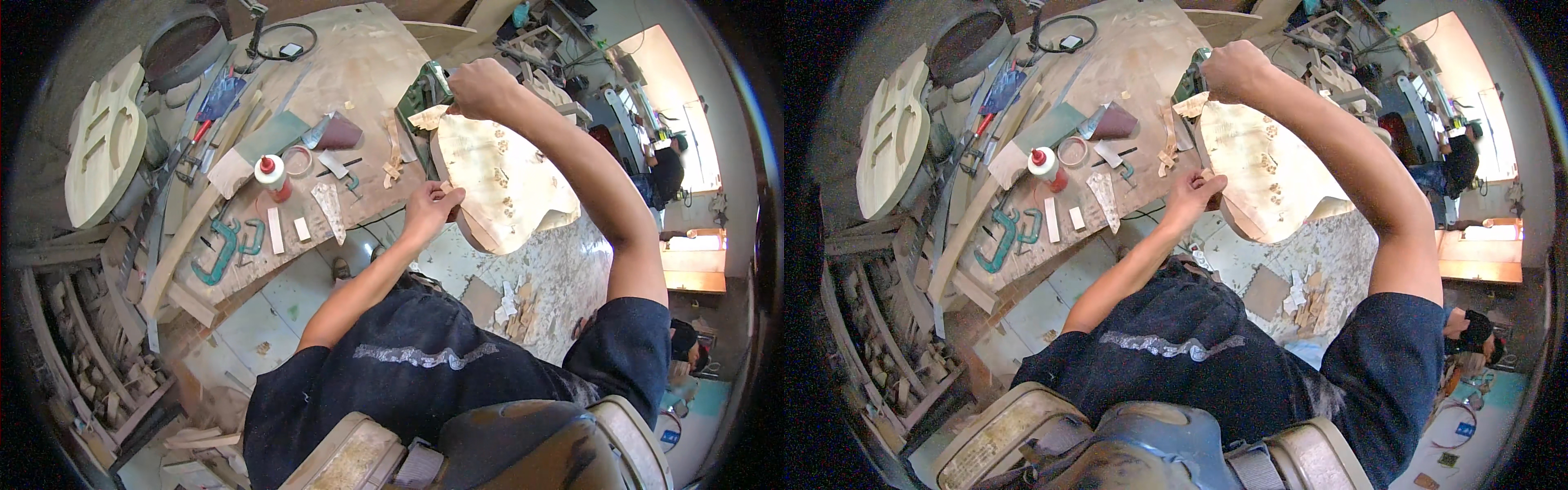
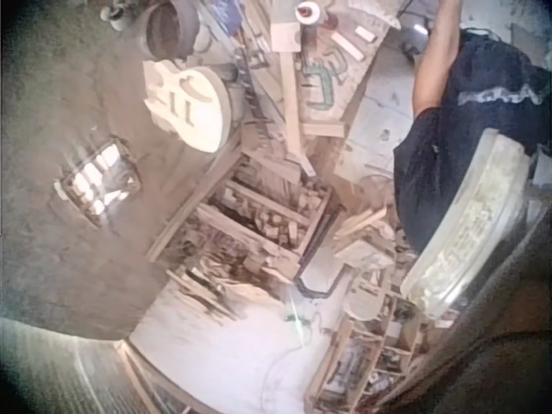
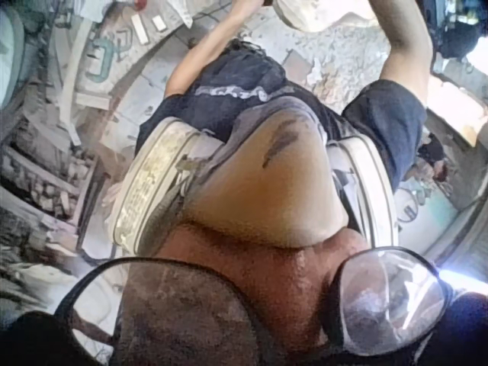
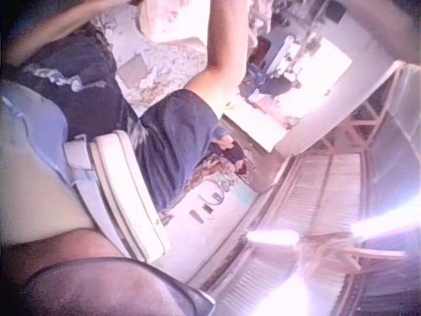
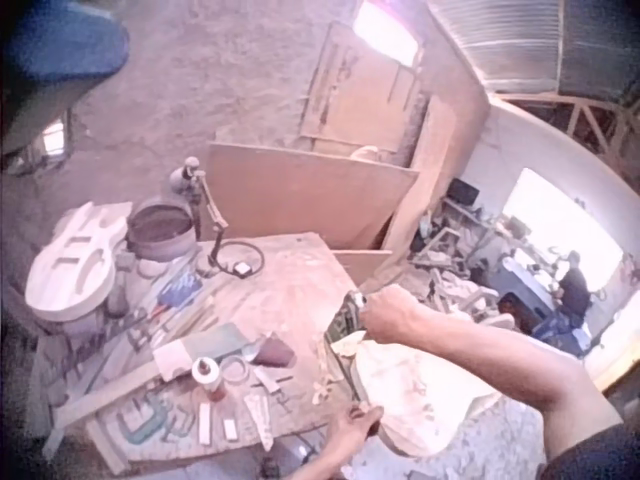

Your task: The person uses a utility knife to trim and peel away a thin layer of wood veneer from the surface of a wooden guitar body while holding it over a workbench.

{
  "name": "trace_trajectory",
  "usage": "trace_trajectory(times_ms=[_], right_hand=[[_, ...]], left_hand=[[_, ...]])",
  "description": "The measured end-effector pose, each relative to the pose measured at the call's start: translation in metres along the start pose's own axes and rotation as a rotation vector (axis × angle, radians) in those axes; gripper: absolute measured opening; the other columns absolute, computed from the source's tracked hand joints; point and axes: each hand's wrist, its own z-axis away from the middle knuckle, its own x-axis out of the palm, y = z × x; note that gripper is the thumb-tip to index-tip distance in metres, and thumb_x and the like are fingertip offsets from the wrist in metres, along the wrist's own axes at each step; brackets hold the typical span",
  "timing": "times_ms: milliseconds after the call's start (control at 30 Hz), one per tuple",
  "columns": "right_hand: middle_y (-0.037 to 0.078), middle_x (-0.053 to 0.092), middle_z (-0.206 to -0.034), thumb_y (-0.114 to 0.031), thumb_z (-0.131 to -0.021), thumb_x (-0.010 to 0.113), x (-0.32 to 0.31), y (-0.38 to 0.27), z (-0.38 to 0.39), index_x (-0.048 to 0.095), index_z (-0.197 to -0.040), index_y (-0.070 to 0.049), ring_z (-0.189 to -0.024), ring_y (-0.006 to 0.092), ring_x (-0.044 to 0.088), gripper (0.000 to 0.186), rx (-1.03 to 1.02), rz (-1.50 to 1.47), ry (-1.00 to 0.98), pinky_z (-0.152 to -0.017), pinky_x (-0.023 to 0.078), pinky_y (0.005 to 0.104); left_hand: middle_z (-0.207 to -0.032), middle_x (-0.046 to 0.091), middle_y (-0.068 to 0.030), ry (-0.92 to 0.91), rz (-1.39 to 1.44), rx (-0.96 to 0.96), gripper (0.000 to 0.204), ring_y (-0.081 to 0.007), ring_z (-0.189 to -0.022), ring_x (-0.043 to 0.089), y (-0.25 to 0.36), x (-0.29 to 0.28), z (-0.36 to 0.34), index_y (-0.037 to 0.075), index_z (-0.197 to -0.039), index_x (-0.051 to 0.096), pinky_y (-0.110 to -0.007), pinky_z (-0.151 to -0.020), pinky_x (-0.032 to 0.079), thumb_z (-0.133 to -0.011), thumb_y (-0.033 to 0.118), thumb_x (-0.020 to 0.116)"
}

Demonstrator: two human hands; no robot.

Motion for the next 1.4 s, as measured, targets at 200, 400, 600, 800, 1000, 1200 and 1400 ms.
trace_trajectory(times_ms=[200,400,600,800,1000,1200,1400], right_hand=[[0.015,0.076,-0.101,-0.034,-0.082,0.069,0.011,0.007,-0.007,0.078,-0.095,-0.009,-0.092,0.0305,0.075,0.029,0.036,-0.05,0.02,-0.077,0.06,0.0414],[0.012,0.076,-0.105,-0.043,-0.079,0.075,0.005,0.028,-0.012,0.078,-0.105,-0.011,-0.097,0.0313,0.073,0.041,0.084,-0.106,-0.063,-0.079,0.059,0.0434],[0.011,0.075,-0.112,-0.054,-0.081,0.075,0.035,0.029,-0.026,0.076,-0.111,-0.013,-0.102,0.0314,0.072,0.051,0.186,-0.146,-0.059,-0.086,0.058,0.0443],[0.011,0.072,-0.12,-0.051,-0.079,0.078,0.016,0.034,-0.022,0.074,-0.117,-0.012,-0.109,0.0321,0.07,0.054,0.231,-0.281,-0.243,-0.088,0.057,0.0442],[0.014,0.074,-0.114,-0.04,-0.08,0.076,0.025,0.027,-0.025,0.076,-0.112,-0.012,-0.105,0.0322,0.072,0.043,0.217,-0.248,-0.091,-0.086,0.058,0.0445],[0.015,0.075,-0.104,-0.042,-0.083,0.073,-0.005,0.033,0.026,0.077,-0.104,-0.008,-0.097,0.0336,0.073,0.04,0.21,-0.2,-0.01,-0.082,0.059,0.0433],[0.015,0.074,-0.093,-0.048,-0.094,0.063,-0.021,0.058,0.114,0.075,-0.101,-0.005,-0.08,0.0316,0.071,0.045,0.342,-0.485,0.072,-0.07,0.054,0.0422]], left_hand=[[-0.095,0.071,-0.0125,-0.011,-0.008,-0.036,0.048,-0.0152,-0.075,0.068,0.012,0.002,0.008,-0.011,-0.113,0.06,-0.027,-0.064,0.056,-0.088,0.026,0.078],[-0.092,0.071,-0.0121,0.008,-0.085,0.009,0.037,-0.0161,-0.073,0.07,0.008,0.002,0.003,-0.008,-0.107,0.062,-0.029,-0.062,0.059,-0.091,0.023,0.074],[-0.093,0.07,-0.0117,0.01,-0.113,-0.031,0.038,-0.0151,-0.074,0.069,0.006,0.002,0.001,-0.008,-0.108,0.062,-0.029,-0.063,0.058,-0.091,0.024,0.074],[-0.091,0.069,-0.0124,0.004,-0.135,-0.051,0.062,-0.0162,-0.073,0.067,0.009,0.0,0.002,-0.016,-0.126,0.053,-0.028,-0.063,0.056,-0.088,0.026,0.077],[-0.087,0.066,-0.0062,0.005,-0.042,-0.029,0.038,-0.0123,-0.071,0.064,0.015,0.003,0.008,-0.006,-0.107,0.06,-0.029,-0.062,0.056,-0.091,0.025,0.075],[-0.081,0.064,-0.0032,-0.06,-0.166,-0.198,0.038,-0.0134,-0.071,0.064,0.036,-0.003,-0.012,-0.002,-0.107,0.062,-0.027,-0.064,0.055,-0.09,0.031,0.073],[-0.118,0.07,-0.0145,-0.212,0.053,-0.186,0.054,-0.0211,-0.099,0.071,0.069,-0.003,-0.085,-0.002,-0.131,0.056,-0.034,-0.088,0.056,-0.095,0.037,0.065]])
